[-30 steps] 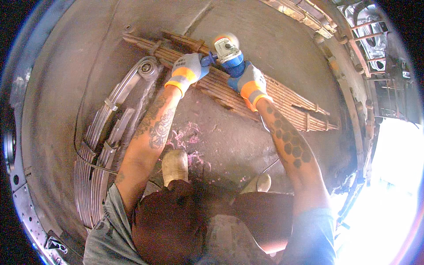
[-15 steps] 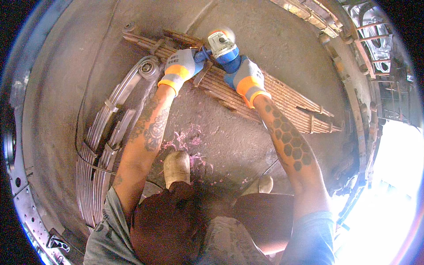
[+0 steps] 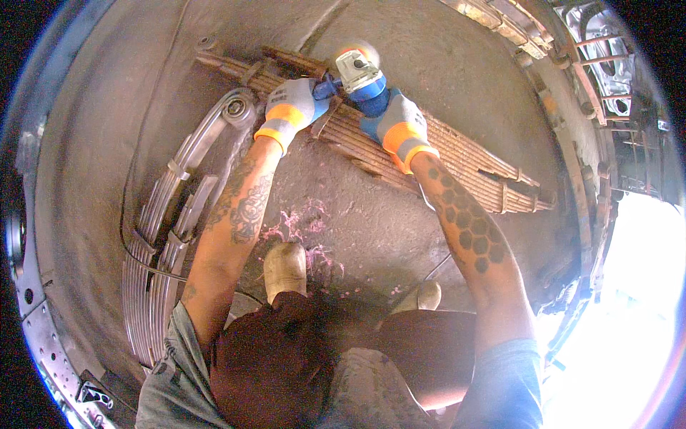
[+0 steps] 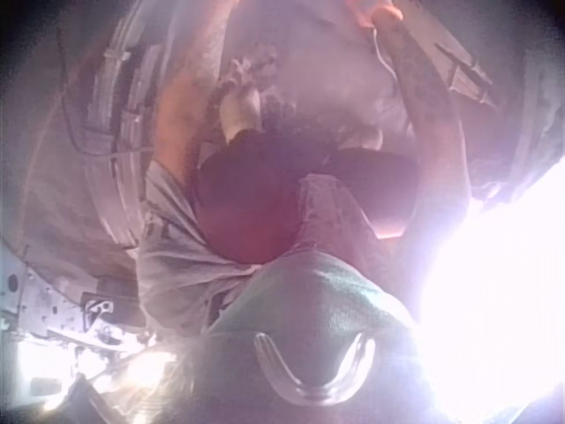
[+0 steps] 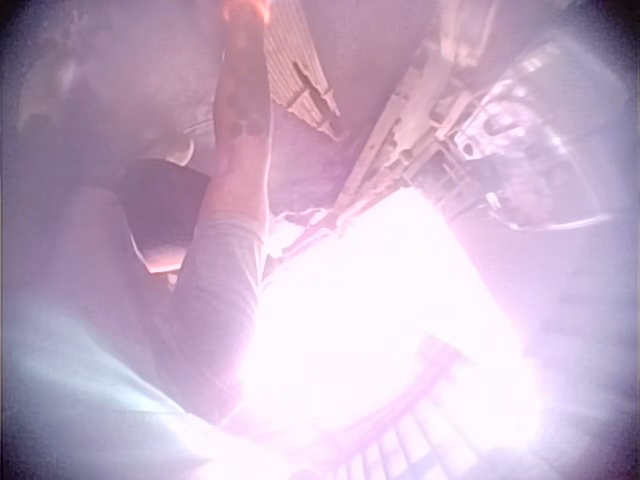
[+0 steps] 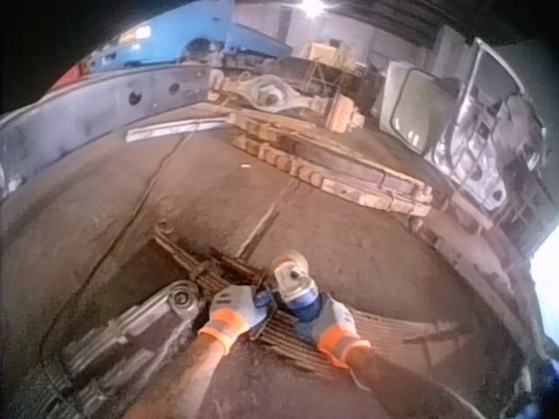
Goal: The person puts on work gloves and uses an angle grinder to grind a bundle of rusty metal rods lying on the floor. The person holds the rods with one hand while operating the grinder with the other, creating sparks as the tool removes rust from the surface.
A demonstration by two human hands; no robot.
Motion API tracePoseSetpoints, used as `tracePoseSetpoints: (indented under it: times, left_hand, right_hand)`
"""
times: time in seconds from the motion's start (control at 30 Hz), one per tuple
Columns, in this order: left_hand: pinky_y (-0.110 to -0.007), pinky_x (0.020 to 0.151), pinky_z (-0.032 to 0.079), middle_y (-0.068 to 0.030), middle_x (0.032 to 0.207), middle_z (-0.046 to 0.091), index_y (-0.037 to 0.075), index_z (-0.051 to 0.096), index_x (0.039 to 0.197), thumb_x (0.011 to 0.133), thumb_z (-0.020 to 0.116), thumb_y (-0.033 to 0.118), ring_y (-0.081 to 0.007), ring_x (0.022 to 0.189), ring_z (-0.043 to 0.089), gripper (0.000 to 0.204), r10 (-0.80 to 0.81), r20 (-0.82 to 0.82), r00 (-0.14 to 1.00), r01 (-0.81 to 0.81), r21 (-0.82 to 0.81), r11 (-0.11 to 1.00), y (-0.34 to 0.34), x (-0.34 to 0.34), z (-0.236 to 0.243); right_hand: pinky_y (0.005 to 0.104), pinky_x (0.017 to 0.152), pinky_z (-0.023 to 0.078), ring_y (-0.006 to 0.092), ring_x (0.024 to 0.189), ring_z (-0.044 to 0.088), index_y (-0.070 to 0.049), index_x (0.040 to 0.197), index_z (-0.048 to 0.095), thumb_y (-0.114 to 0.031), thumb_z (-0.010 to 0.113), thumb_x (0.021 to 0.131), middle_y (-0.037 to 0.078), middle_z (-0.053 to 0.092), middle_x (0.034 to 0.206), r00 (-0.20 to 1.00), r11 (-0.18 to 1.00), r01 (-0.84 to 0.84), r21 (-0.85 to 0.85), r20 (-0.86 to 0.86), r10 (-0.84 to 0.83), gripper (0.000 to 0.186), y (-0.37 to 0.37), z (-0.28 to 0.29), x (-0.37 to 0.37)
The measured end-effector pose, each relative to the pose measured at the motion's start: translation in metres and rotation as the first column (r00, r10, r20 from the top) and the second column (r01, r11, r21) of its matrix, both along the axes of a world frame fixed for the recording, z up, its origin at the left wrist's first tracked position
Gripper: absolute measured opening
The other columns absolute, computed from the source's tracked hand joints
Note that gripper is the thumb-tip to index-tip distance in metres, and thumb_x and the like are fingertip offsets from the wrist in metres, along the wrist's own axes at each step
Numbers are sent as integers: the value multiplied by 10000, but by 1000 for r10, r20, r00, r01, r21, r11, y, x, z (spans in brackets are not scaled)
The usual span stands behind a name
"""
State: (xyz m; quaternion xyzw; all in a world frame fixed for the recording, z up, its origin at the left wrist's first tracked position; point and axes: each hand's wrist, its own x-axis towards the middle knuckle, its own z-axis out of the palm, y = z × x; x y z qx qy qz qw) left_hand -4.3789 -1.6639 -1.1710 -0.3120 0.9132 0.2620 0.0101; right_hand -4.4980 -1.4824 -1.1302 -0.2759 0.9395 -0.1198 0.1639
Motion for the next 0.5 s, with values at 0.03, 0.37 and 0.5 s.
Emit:
tracePoseSetpoints:
  times: [0.03, 0.37, 0.5]
  left_hand:
    - [-529, 872, 603, -191, 1054, 781, 162, 813, 1104, 884, 701, 447, -410, 974, 761, 377, -2, -8, 1000, 2, 8, 1000, 2, -1, 1]
    - [-539, 831, 595, -149, 1002, 793, 191, 806, 1046, 877, 681, 402, -406, 926, 758, 298, -24, -53, 998, 28, 66, 997, 24, -6, -15]
    - [-532, 847, 595, -163, 1022, 789, 187, 810, 1056, 880, 685, 401, -406, 945, 756, 303, -44, -76, 996, 50, 79, 996, 30, -9, -18]
  right_hand:
    - [463, 969, 571, 404, 1124, 730, -66, 1224, 706, -342, 814, 737, 222, 769, 1163, 1000, 1000, -6, 6, -7, 6, 570, 2, 0, -1]
    - [479, 949, 569, 412, 1120, 727, -61, 1216, 697, -350, 818, 746, 233, 765, 1150, 999, 997, 38, 63, 36, -40, 566, 23, 2, -3]
    - [473, 953, 567, 409, 1117, 728, -58, 1222, 697, -348, 811, 746, 240, 764, 1146, 1000, 999, 28, 38, -4, -27, 569, 33, -6, -6]
